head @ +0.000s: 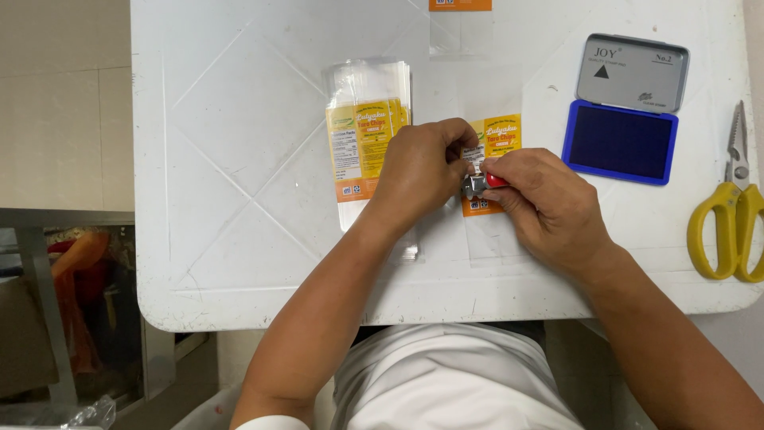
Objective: Applying ink stamps to plastic packaging bags at a workstation.
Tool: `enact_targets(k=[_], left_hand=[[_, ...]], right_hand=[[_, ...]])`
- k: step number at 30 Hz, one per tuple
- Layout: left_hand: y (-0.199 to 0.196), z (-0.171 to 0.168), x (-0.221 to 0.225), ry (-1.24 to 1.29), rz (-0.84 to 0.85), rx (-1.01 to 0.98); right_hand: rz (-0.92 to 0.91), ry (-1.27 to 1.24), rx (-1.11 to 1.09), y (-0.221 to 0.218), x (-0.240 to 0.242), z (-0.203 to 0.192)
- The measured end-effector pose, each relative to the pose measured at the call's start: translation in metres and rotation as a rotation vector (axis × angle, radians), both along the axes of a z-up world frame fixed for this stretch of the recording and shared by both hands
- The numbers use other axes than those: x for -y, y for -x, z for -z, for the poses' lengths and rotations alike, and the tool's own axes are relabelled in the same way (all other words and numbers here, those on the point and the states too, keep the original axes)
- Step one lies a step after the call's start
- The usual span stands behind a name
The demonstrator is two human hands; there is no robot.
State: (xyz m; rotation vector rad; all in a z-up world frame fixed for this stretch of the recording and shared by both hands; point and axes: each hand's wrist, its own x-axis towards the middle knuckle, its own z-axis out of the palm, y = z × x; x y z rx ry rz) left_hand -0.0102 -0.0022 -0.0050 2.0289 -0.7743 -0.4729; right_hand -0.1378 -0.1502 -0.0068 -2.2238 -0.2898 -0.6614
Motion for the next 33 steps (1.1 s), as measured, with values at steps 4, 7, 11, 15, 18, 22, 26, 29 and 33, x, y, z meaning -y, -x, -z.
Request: enact_targets(k=[4, 7, 11, 15, 18, 22, 26, 29, 33], left_hand=[[-0.001, 0.003, 0.000, -0.002, -0.001, -0.008], [-0.003, 0.005, 0.002, -0.025, 0.019, 0.022], [-0.003, 0.009, 0.002, -0.041, 0.006, 0.020], [-0.004, 0.011, 0.003, -0.098, 0.012, 0.029], [-0.003, 0.015, 0.004, -0.135, 0.006, 0.037], [0.000, 0.011, 0.005, -0.191, -0.005, 0.034], [0.000, 0.014, 0.005, -0.158, -0.066, -0.014], [0.001, 0.012, 0.006, -0.168, -0.062, -0.012], [0.004, 0.003, 0.005, -0.186, -0.061, -0.002]], right_hand=[[0.010, 0.047, 0.026, -0.001, 0.000, 0.007], [0.012, 0.073, 0.072, -0.002, 0.000, 0.008], [0.002, 0.092, 0.088, -0.002, 0.001, 0.013], [0.012, 0.109, 0.129, 0.000, 0.003, 0.023], [0.009, 0.103, 0.145, -0.001, 0.001, 0.019], [0.012, -0.085, 0.072, 0.009, 0.013, 0.009], [0.167, -0.429, 0.061, 0.033, 0.049, 0.003], [0.250, -0.373, 0.128, 0.058, 0.075, -0.001], [0.452, -0.359, 0.067, 0.088, 0.088, 0.018]])
